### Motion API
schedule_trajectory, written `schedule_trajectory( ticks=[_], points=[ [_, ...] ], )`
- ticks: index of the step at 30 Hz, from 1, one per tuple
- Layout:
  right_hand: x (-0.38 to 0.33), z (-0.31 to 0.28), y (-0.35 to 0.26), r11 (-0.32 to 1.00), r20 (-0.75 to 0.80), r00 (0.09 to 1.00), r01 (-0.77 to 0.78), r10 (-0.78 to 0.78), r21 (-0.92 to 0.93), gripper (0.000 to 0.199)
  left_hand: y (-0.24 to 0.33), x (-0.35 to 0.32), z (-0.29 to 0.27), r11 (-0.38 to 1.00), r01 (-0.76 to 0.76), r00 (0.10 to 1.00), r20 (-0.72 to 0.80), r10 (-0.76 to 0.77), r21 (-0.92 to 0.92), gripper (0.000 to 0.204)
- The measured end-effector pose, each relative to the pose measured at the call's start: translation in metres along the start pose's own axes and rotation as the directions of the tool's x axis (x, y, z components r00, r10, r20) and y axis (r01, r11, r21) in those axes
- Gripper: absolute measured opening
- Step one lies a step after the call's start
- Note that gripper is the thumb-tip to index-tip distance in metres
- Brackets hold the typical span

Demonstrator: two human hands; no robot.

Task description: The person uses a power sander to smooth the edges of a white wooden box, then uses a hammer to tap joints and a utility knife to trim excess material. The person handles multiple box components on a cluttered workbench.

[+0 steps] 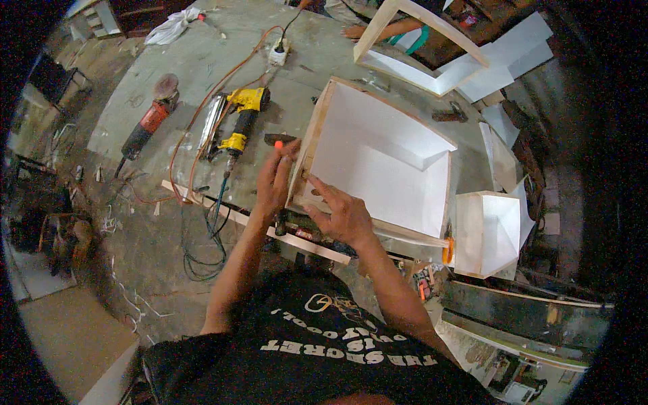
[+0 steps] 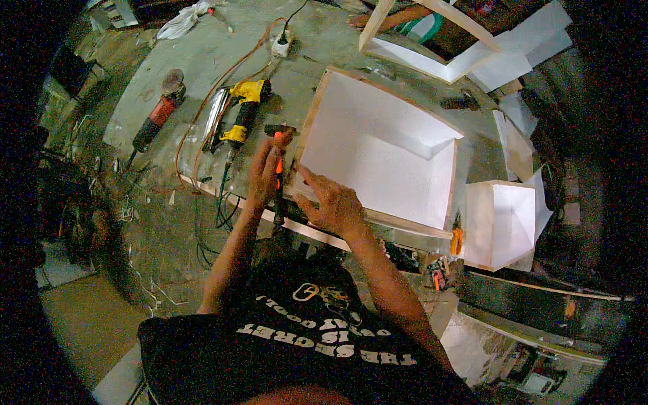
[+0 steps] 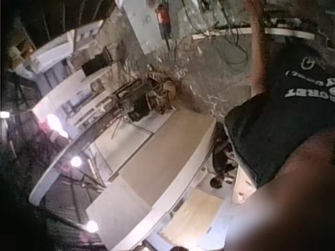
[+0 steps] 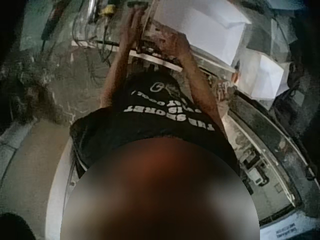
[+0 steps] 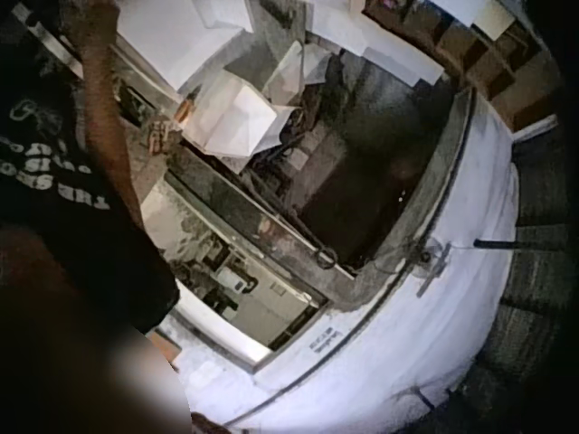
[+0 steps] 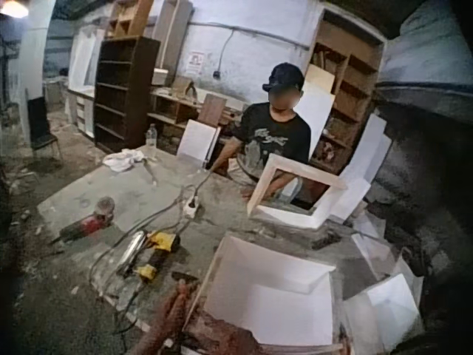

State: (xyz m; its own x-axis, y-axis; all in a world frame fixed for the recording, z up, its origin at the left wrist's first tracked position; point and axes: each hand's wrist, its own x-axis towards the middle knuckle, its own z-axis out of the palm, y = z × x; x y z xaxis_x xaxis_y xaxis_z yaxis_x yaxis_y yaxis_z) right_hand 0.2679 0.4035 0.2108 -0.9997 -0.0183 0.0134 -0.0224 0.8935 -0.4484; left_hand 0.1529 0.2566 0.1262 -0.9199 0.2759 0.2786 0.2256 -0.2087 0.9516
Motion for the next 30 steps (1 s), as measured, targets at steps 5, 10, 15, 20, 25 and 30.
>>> schedule_trajectory(
  ticks=[5, 10, 15, 20, 25, 30],
  points=[
    [-0.001, 0.004, 0.000, 0.997, -0.028, 0.998, -0.053, 0.055, 0.064, 0.065, -0.046, 0.090, 0.036, 0.997, 0.069, 0.991, 0.120, -0.066, -0.020, 0.042],
    [0.000, 0.005, 0.000, 0.999, -0.020, 0.999, -0.045, 0.045, -0.011, 0.062, -0.068, 0.158, 0.062, 0.990, 0.144, 0.975, 0.170, -0.143, 0.005, 0.040],
    [0.000, 0.005, -0.002, 0.996, -0.010, 0.999, -0.050, 0.049, -0.071, 0.057, -0.056, 0.164, 0.062, 0.975, 0.103, 0.968, 0.205, -0.144, 0.198, 0.034],
    [0.003, 0.006, -0.002, 0.994, 0.007, 1.000, -0.019, 0.020, -0.107, 0.056, -0.051, 0.165, 0.059, 0.969, 0.012, 0.978, 0.198, -0.062, 0.245, 0.024],
    [0.009, 0.003, 0.000, 0.992, 0.010, 1.000, 0.020, -0.019, -0.125, 0.050, -0.045, 0.170, 0.061, 0.932, -0.041, 0.977, 0.208, -0.038, 0.361, 0.010],
    [0.008, 0.002, 0.001, 0.988, 0.035, 0.998, 0.051, -0.046, -0.146, 0.044, -0.032, 0.164, 0.070, 0.912, 0.125, 0.978, 0.105, -0.179, 0.390, 0.010]
  ],
)
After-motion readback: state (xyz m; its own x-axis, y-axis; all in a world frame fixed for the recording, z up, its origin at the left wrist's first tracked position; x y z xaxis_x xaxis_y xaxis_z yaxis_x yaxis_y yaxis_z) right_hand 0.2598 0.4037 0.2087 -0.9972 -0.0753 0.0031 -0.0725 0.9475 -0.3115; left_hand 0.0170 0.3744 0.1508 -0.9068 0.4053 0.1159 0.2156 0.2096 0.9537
